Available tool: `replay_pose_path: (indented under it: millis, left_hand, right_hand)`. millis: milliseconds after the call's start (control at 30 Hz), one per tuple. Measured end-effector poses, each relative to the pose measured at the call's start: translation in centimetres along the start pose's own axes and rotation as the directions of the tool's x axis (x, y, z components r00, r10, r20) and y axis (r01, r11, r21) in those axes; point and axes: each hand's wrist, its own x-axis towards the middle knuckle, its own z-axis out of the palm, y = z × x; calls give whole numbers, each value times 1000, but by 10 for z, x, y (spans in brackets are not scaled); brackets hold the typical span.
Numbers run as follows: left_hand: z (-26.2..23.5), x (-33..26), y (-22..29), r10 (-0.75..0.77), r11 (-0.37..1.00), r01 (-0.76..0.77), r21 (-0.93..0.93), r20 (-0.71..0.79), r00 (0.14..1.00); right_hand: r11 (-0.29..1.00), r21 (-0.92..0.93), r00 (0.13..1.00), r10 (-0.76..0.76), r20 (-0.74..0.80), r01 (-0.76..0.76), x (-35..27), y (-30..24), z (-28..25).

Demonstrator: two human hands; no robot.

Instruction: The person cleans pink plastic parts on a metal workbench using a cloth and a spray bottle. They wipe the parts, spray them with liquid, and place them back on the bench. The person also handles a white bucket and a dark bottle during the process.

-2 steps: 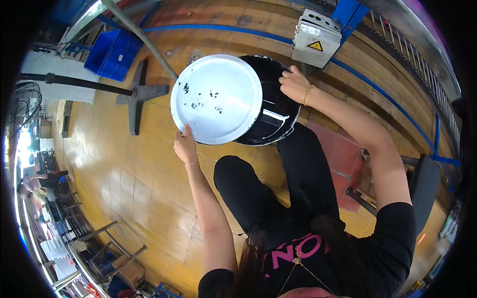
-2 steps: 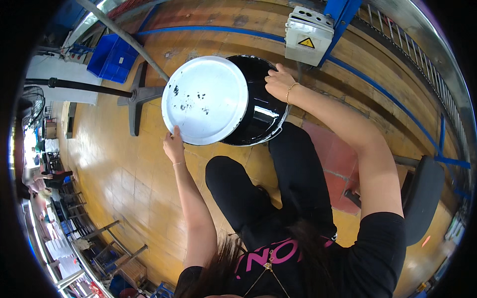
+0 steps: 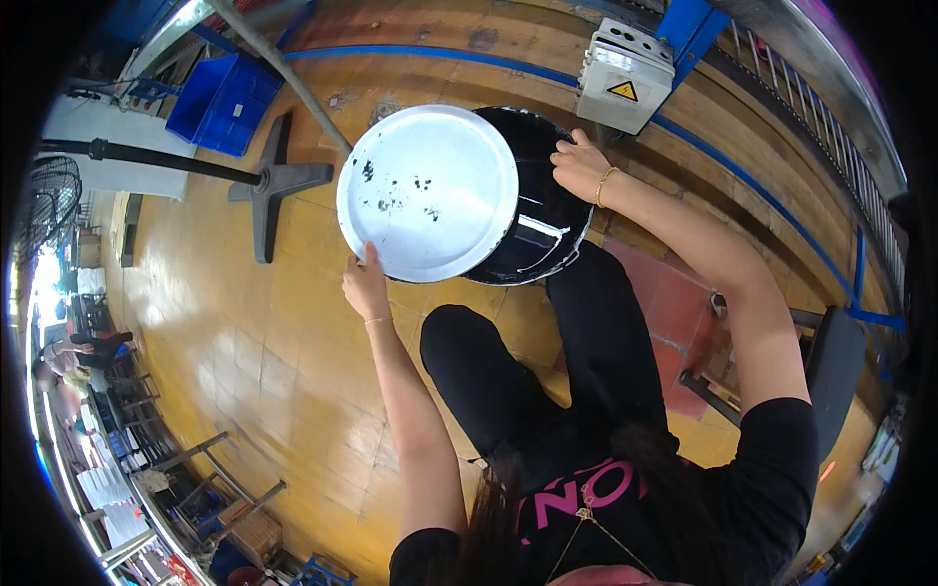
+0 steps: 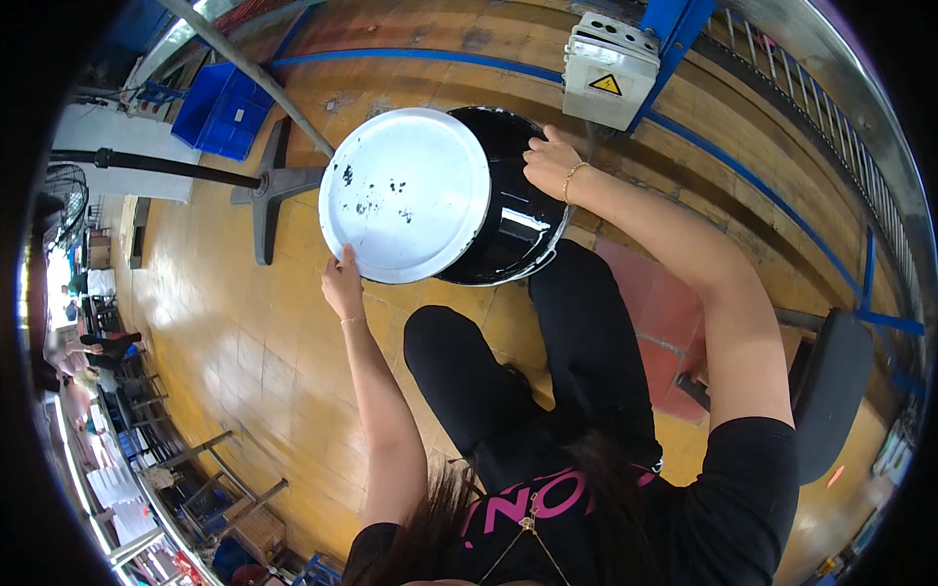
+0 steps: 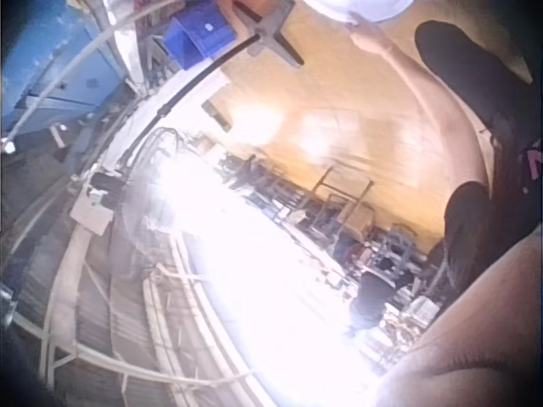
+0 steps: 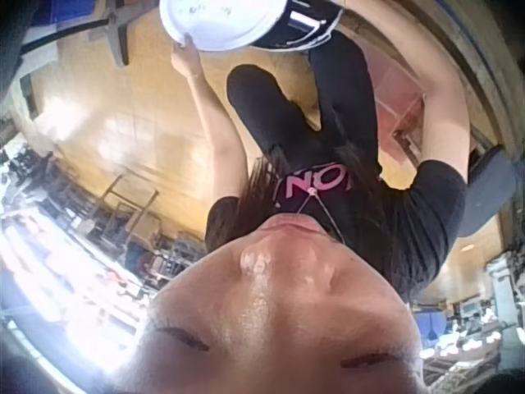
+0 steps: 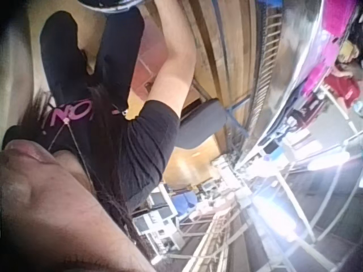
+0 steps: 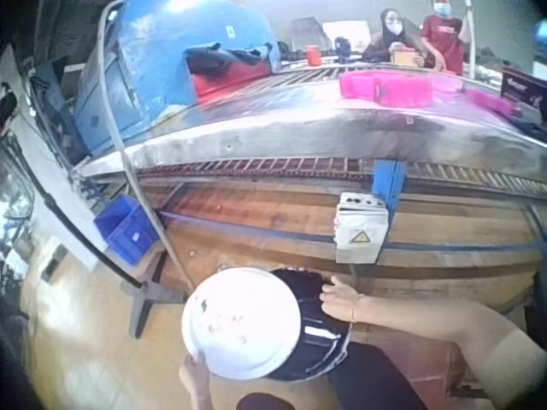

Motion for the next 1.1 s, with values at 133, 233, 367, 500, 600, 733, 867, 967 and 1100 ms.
replay_pose_path:
  millis: [133,233,367,500,600,733,867,967,1100]
  left_hand:
    - [7,5,-11,0,1000,1,8,-34,999]
    - [10,12,-10,37,999,-35,17,-76,996]
    - [5,2,4,55,998,-54,11,-82,995]
    - [5,3,3,60,998,-62,-17,-95,994]
    - [4,2,5,49,999,-50,-19,-79,996]
    - [2,2,5,44,999,-43,10,-71,996]
    - [2,2,6,43,999,-44,-8,-74,996]
    - [2,1,10,51,999,-53,-13,-79,996]
    - [1,2,6,51,999,-52,-6,-89,995]
  right_hand:
    - [999,-38,998,-35,53,37,9,-6,11]
    - [995,-81,997,-49,60,54,17,-6,17]
    - [992,-110,985,-40,170,59,19,-9,19]
    - [991,-113,988,-50,148,67,20,-10,28]
    - [993,-101,993,-54,108,65,18,-9,35]
    - [989,-130,980,-37,195,63,21,-12,30]
    - [985,-163,970,-7,242,48,22,-14,32]
    - [986,-161,976,1,217,35,18,-13,31]
    - [990,-125,978,-35,205,62,17,-14,-4]
